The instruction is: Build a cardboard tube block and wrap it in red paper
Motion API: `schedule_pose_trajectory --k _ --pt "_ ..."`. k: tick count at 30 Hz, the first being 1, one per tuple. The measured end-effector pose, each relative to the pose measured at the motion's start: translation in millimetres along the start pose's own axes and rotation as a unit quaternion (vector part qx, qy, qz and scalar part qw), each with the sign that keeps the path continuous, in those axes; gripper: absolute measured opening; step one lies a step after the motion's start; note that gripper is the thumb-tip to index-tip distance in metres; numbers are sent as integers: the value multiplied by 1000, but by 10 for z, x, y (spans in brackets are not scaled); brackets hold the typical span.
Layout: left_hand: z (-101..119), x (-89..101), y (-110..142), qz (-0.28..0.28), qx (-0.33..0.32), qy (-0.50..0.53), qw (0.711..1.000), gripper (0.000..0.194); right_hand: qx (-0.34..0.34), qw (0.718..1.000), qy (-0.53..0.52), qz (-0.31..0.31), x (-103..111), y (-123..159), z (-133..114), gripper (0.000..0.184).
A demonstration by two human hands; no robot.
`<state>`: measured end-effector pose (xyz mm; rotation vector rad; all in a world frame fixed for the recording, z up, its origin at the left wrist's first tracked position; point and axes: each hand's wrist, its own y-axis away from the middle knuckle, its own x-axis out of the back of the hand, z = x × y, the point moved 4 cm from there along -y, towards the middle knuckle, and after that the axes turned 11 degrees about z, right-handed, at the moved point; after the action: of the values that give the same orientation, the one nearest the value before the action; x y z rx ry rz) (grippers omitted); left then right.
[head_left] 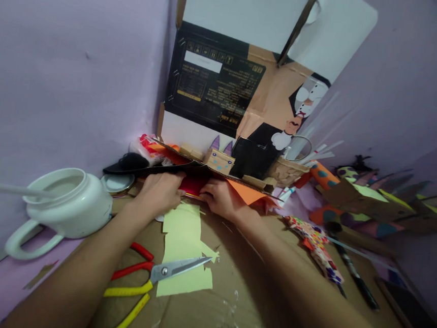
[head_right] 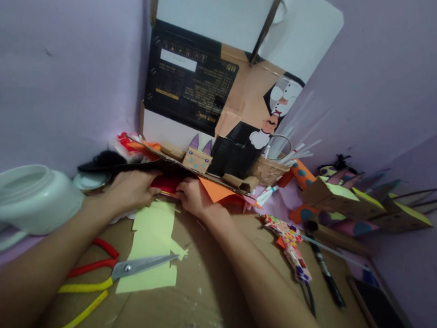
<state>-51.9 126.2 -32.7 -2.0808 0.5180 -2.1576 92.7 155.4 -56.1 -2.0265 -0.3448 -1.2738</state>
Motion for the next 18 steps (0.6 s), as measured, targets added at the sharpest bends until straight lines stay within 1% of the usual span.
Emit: schedule_pose_trajectory --k 5,9,12,16,18 --pt "16 26 -10 3 -2 1 1000 35 40 994 98 2 -7 25 -175 16" --pt "13 58 -19 -2 0 3 1000 36 53 986 155 7 5 -1 -270 17" --pt "4 83 -23 0 6 9 1000 35 56 982 182 12 11 -9 -295 16" --pt "4 107 -25 11 8 14 1000 42 61 978 200 20 29 13 -317 14" --pt "7 110 -20 12 1 17 1000 39 61 976 206 27 34 25 -328 13"
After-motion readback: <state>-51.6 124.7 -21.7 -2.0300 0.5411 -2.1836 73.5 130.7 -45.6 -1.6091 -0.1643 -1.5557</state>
